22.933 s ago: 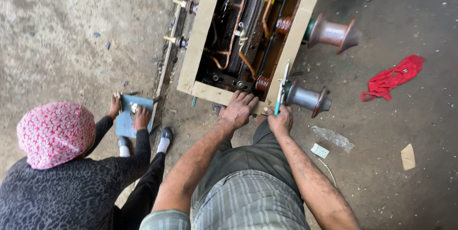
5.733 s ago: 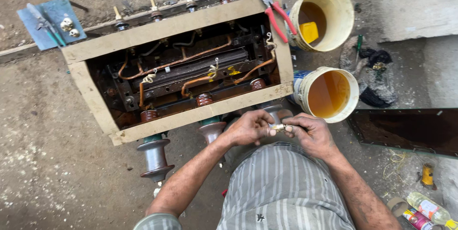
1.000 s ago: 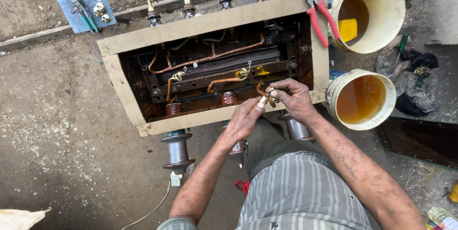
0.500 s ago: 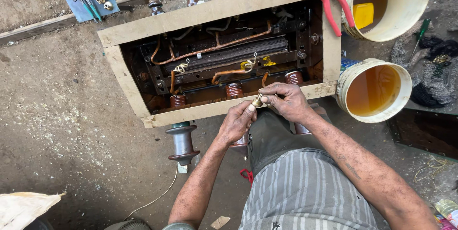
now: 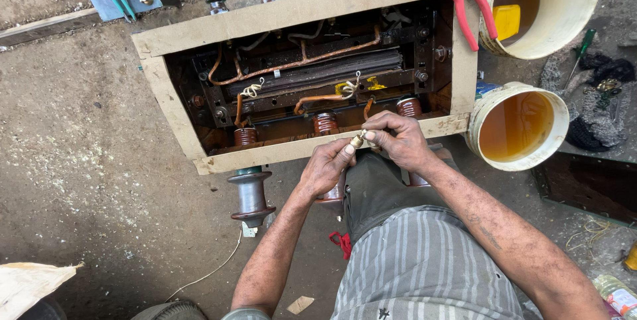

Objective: The person kneels beside an open electrical transformer unit on the ground, cuts a strip of insulating board with pliers, and fits small brass fittings onto the ceramic bushings and copper leads of the unit, tightening them by hand and with pliers.

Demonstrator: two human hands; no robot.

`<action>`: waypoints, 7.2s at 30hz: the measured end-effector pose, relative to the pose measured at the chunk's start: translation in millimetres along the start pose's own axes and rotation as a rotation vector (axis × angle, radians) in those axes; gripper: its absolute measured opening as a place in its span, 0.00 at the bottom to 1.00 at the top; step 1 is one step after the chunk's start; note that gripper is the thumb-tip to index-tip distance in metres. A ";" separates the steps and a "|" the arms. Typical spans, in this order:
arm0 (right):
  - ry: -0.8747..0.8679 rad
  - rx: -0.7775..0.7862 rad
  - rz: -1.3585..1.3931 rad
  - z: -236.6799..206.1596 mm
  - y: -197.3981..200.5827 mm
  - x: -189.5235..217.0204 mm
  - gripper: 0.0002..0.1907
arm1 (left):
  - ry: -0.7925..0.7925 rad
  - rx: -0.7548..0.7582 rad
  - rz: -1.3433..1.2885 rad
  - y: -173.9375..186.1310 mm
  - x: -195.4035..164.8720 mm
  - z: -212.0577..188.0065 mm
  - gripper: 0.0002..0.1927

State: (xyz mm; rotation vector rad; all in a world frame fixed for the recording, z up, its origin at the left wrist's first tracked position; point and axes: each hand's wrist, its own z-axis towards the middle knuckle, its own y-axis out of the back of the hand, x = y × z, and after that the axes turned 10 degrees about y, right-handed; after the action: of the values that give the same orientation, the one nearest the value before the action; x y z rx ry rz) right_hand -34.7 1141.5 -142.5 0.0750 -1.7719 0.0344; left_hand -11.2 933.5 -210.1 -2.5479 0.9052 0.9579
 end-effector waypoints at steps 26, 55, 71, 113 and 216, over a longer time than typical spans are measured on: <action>-0.125 0.115 -0.041 -6.3 -0.8 -13.9 0.06 | 0.242 -0.095 -0.219 -34.4 1.2 12.2 0.22; -0.272 0.225 -0.205 0.6 -5.7 -7.3 0.07 | 0.223 -0.015 -0.566 -36.5 8.8 13.8 0.24; -0.299 0.277 -0.220 -0.7 -7.3 -3.9 0.06 | 0.230 -0.053 -0.372 -48.9 0.3 18.6 0.27; -0.214 0.243 -0.259 9.6 0.4 1.7 0.07 | 0.022 0.078 -0.580 -24.1 -12.0 26.0 0.26; 0.147 0.521 -1.066 -79.6 90.8 -2.4 0.49 | 0.034 0.929 0.413 -61.5 -13.3 69.2 0.29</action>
State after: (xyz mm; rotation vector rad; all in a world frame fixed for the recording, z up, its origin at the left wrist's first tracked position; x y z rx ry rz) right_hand 37.3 1237.3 -127.2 1.3334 -1.3499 -0.2635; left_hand -14.0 1017.7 -250.7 -1.6189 1.4811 0.4043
